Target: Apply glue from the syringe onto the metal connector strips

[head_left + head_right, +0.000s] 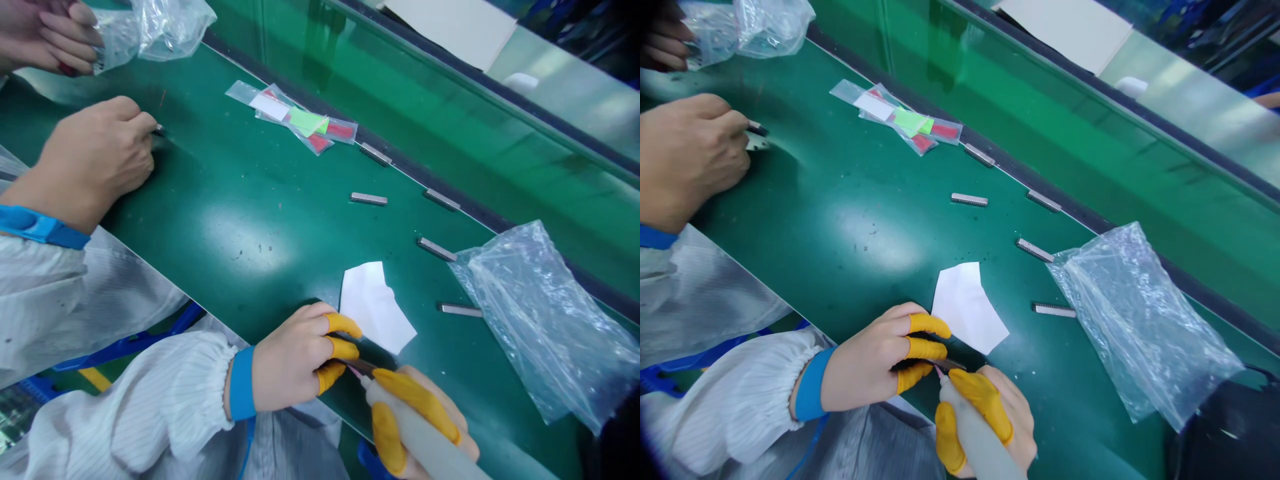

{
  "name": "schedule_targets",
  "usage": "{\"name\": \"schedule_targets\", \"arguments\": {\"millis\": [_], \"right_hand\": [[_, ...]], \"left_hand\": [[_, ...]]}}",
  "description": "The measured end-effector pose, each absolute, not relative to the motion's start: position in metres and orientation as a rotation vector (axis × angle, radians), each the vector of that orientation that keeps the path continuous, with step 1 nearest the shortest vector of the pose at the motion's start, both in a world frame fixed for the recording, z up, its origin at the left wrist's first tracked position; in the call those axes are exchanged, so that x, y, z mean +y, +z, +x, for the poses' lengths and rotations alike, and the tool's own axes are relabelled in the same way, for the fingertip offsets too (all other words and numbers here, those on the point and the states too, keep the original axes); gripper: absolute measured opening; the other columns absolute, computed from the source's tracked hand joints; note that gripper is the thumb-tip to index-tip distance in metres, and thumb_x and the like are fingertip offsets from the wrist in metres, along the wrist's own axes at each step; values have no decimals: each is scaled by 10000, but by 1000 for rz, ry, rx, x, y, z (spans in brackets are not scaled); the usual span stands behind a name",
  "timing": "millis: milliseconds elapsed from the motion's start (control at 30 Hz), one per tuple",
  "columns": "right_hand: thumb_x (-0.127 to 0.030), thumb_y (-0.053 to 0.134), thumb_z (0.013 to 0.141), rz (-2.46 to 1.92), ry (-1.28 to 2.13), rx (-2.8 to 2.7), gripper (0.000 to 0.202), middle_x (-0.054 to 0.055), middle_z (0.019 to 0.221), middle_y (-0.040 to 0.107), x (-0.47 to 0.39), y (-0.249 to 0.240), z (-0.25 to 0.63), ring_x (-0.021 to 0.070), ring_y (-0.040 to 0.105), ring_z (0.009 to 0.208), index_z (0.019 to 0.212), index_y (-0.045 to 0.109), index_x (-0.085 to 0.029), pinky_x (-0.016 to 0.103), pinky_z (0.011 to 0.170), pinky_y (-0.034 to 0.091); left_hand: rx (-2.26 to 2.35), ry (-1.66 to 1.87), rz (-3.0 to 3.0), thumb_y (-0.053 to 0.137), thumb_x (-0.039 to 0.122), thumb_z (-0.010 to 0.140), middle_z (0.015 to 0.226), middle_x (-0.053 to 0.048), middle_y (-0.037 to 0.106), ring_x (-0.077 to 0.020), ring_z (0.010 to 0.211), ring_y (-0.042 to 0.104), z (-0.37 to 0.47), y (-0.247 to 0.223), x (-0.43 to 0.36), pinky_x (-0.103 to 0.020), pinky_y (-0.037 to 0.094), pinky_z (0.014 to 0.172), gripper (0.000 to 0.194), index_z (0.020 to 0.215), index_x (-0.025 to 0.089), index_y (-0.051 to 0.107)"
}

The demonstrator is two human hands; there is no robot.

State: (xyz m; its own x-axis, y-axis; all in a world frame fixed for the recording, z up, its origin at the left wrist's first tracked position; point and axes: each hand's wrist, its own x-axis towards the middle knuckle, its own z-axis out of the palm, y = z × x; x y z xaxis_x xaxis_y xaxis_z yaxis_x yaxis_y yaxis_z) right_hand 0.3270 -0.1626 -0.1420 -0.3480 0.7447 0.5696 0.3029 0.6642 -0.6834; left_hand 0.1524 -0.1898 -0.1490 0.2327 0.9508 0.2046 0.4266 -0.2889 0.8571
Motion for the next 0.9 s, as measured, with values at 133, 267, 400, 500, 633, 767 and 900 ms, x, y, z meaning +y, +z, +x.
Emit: {"name": "schedule_targets", "arguments": {"millis": [133, 267, 400, 500, 633, 767, 900], "right_hand": [[-81, 599, 699, -826, 612, -1897, 220, -47, 584, 436, -165, -144, 327, 88, 350, 452, 621, 429, -198, 262, 361, 283], [-64, 611, 704, -880, 621, -1909, 193, -43, 580, 417, -169, -145, 331, 91, 355, 458, 647, 480, -193, 267, 370, 283], [-61, 613, 736, -926, 611, -1947, 140, -42, 581, 416, -171, -144, 333, 93, 357, 461, 699, 572, -190, 266, 373, 294], [-55, 610, 748, -925, 625, -1958, 136, -40, 593, 434, -172, -142, 332, 92, 375, 475, 724, 600, -189, 264, 388, 308], [-85, 612, 775, -953, 636, -1945, 128, -42, 588, 423, -171, -140, 331, 83, 363, 469, 697, 570, -178, 261, 382, 292], [-58, 603, 776, -913, 630, -1989, 126, -40, 597, 435, -170, -140, 333, 81, 371, 475, 711, 581, -163, 258, 384, 300], [-60, 613, 772, -912, 620, -1985, 117, -42, 597, 430, -169, -141, 335, 79, 373, 472, 718, 583, -159, 255, 378, 303]], "left_hand": [[1266, 993, 1839, 603, 88, 828, 1083, -63, 663, -193, 965, 539, 153, -150, -190, -324, 497, 898, 162, 956, 134, 693], [1267, 989, 1843, 589, 98, 842, 1086, -62, 664, -189, 968, 536, 153, -151, -190, -326, 499, 901, 159, 955, 143, 692], [1268, 984, 1843, 598, 97, 835, 1091, -59, 664, -193, 973, 540, 153, -150, -190, -324, 498, 902, 162, 957, 142, 695], [1271, 990, 1842, 604, 94, 831, 1090, -58, 664, -193, 968, 544, 153, -150, -190, -320, 495, 902, 166, 960, 140, 697], [1269, 1002, 1843, 608, 90, 827, 1085, -61, 666, -193, 964, 543, 153, -151, -190, -316, 494, 896, 165, 957, 134, 701], [1262, 998, 1850, 615, 86, 822, 1077, -61, 668, -191, 959, 541, 153, -152, -190, -313, 489, 897, 157, 944, 128, 704], [1264, 995, 1850, 614, 89, 823, 1083, -60, 667, -189, 957, 542, 153, -151, -191, -312, 486, 900, 164, 952, 131, 705]]}}
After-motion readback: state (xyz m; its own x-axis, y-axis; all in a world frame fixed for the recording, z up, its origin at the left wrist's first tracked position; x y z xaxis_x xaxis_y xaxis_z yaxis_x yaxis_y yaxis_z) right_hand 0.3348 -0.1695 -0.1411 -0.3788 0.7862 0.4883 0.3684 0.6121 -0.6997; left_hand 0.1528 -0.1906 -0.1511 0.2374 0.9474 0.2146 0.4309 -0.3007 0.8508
